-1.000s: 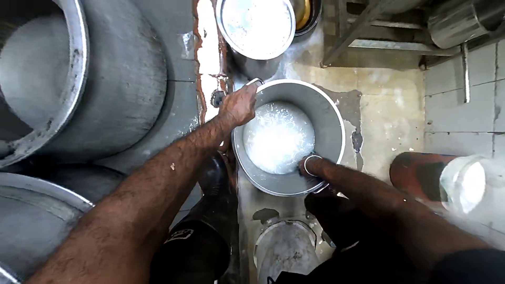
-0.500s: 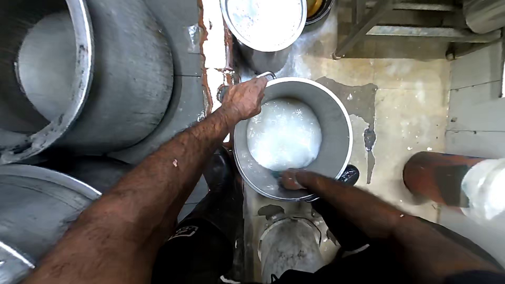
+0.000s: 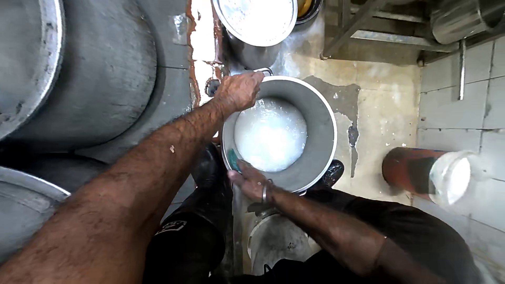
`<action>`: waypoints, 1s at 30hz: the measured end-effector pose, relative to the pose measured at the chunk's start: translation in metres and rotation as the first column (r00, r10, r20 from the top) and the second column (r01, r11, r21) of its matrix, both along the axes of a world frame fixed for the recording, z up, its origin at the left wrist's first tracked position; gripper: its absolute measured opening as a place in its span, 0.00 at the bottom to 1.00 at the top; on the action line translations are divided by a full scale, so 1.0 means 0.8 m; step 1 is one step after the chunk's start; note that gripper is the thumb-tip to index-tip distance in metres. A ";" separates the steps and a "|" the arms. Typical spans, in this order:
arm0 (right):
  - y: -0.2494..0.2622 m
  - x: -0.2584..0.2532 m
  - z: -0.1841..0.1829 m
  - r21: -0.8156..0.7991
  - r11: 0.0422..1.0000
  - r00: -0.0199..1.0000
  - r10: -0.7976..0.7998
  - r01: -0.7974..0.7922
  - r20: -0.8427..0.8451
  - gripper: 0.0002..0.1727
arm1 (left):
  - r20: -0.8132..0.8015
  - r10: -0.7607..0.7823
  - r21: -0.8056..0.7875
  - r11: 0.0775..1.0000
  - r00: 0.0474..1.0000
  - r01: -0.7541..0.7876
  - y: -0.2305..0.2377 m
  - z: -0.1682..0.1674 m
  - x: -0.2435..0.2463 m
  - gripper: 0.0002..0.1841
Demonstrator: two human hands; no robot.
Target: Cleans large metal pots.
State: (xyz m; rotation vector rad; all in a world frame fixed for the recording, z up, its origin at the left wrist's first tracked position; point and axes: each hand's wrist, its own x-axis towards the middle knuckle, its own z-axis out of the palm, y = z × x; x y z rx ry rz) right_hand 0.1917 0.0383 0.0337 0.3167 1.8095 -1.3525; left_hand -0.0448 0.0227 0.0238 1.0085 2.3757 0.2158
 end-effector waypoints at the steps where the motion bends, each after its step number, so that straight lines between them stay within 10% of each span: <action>1: -0.016 -0.002 0.009 0.076 0.997 0.999 0.027 -0.024 -0.040 0.38 | -0.012 -0.018 0.001 1.000 1.000 0.018 0.001 0.000 0.000 0.18; 7: 0.049 0.075 0.006 0.387 0.797 0.849 0.525 -0.465 -0.062 0.26 | -0.091 -0.102 0.015 0.994 0.991 0.104 0.003 -0.009 -0.003 0.16; 14: 0.235 0.069 0.022 0.664 0.300 0.497 0.859 -0.685 0.124 0.23 | -0.105 -0.120 0.007 0.993 0.987 0.121 0.002 0.001 -0.001 0.17; 17: 0.195 0.083 0.011 0.702 0.349 0.600 0.788 -0.621 0.139 0.22 | -0.068 -0.059 -0.018 0.998 0.996 0.058 -0.001 0.004 0.003 0.16; 23: 0.023 0.070 0.026 0.440 0.762 0.862 0.504 -0.476 0.059 0.40 | -0.075 -0.048 -0.020 0.999 0.996 0.047 0.004 0.002 0.003 0.17; 26: 0.076 0.089 0.026 0.412 0.725 0.793 0.609 -0.552 -0.007 0.37 | -0.082 -0.076 -0.015 0.997 0.994 0.075 0.001 -0.002 0.000 0.16; 30: 0.252 0.077 0.030 0.601 0.436 0.542 0.840 -0.669 -0.006 0.41 | -0.089 -0.113 0.011 0.993 0.990 0.115 0.000 -0.002 -0.002 0.16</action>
